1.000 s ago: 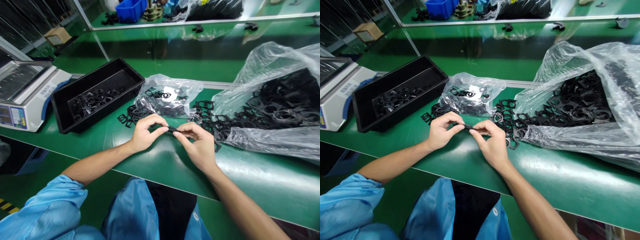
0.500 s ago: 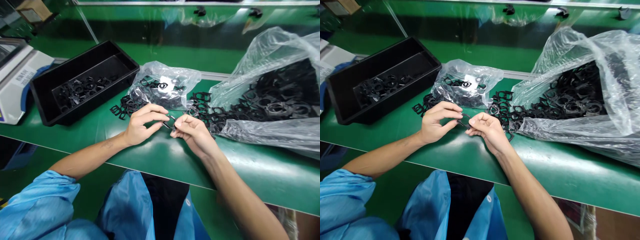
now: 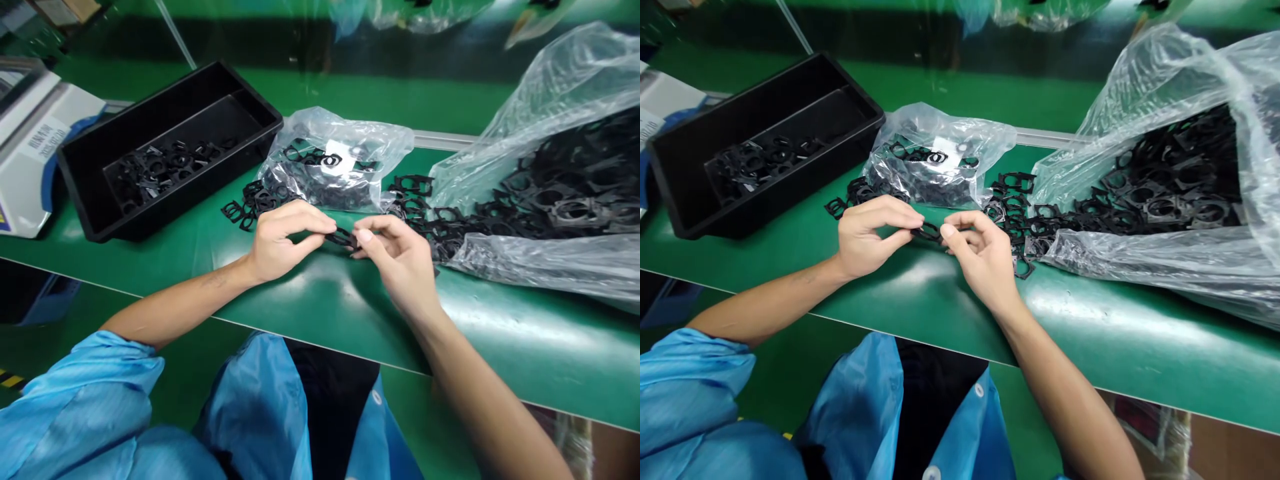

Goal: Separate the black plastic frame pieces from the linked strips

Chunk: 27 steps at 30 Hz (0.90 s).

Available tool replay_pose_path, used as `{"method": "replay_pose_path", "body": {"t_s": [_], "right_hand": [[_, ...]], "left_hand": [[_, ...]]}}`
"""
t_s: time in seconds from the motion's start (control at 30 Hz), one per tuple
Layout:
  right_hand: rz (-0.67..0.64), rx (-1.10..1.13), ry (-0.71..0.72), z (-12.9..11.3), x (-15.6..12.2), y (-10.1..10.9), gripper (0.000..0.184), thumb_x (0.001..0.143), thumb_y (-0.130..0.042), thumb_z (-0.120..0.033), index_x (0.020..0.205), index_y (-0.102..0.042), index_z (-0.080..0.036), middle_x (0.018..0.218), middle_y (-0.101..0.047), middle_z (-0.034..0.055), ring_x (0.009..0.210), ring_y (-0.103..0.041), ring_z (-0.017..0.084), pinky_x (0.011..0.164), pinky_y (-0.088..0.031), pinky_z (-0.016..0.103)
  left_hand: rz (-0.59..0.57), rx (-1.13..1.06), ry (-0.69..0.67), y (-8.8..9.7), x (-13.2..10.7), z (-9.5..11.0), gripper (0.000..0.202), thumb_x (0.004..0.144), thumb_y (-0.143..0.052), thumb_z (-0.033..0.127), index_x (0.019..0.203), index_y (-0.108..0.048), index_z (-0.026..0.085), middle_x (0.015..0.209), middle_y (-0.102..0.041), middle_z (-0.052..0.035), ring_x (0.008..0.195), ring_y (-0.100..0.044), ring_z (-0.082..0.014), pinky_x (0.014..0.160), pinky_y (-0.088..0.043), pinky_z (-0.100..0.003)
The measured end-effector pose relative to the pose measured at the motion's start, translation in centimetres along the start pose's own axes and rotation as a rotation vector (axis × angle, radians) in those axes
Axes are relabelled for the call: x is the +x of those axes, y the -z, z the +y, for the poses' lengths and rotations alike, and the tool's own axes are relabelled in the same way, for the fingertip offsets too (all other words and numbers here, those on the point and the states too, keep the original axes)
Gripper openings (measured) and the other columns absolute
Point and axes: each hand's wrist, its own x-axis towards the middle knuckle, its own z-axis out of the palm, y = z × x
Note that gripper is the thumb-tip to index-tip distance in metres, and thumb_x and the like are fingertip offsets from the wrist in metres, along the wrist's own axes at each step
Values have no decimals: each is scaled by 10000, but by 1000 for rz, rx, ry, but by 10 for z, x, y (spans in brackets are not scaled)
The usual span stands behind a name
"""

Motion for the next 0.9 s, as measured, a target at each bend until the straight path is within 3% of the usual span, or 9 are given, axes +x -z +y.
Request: {"method": "replay_pose_path", "body": {"t_s": [0.1, 0.2, 0.37, 0.53, 0.67, 0.8, 0.9], "right_hand": [[24, -209, 277, 1, -1, 2, 288, 798, -814, -436, 980, -707, -239, 1051, -713, 59, 914, -698, 208, 776, -604, 336], [3, -386, 496, 2, -2, 3, 106, 838, -777, -274, 907, -709, -231, 934, -719, 44, 868, -675, 202, 763, -584, 347], [54, -464, 566, 3, -3, 2, 48, 883, -703, -187, 857, -693, -226, 853, -707, 35, 761, -647, 179, 650, -546, 320], [9, -482, 640, 3, -2, 3, 83, 890, -688, -158, 840, -693, -224, 850, -714, 37, 778, -658, 179, 616, -531, 301], [11, -429, 544, 2, -2, 3, 73, 874, -697, -167, 824, -687, -220, 855, -705, 31, 785, -656, 167, 596, -525, 268], [0, -245, 294, 3, -1, 2, 74, 842, -744, -233, 814, -678, -214, 839, -691, 19, 746, -665, 154, 623, -556, 258], [-33, -70, 101, 5, 2, 2, 222, 805, -809, -368, 819, -658, -206, 760, -670, 2, 656, -665, 143, 632, -579, 273]], "left_hand": [[5, -21, 48, 0, 2, 1, 124, 841, -724, 108, 890, -786, 203, 847, -775, -9, 783, -707, -130, 748, -563, -276], [-14, -12, 96, -1, 2, 2, 66, 853, -733, 159, 875, -786, 192, 819, -771, -12, 732, -683, -120, 714, -539, -263], [-40, -54, 141, -3, 1, 3, 50, 853, -757, 223, 852, -762, 173, 802, -766, -24, 700, -668, -121, 683, -523, -257], [-52, -78, 126, -2, 0, 2, 82, 851, -760, 235, 796, -750, 176, 767, -751, -23, 710, -675, -133, 684, -528, -266], [-54, -147, 179, -3, 0, 1, 91, 837, -775, 239, 785, -742, 172, 760, -738, -24, 710, -672, -136, 692, -534, -275], [-67, -293, 371, -7, -1, 2, 196, 829, -791, 342, 825, -720, 159, 778, -721, -15, 709, -666, -122, 688, -537, -252], [-107, -389, 508, -9, -2, 1, 287, 812, -802, 418, 851, -705, 151, 759, -701, -3, 686, -664, -110, 664, -534, -231]]}}
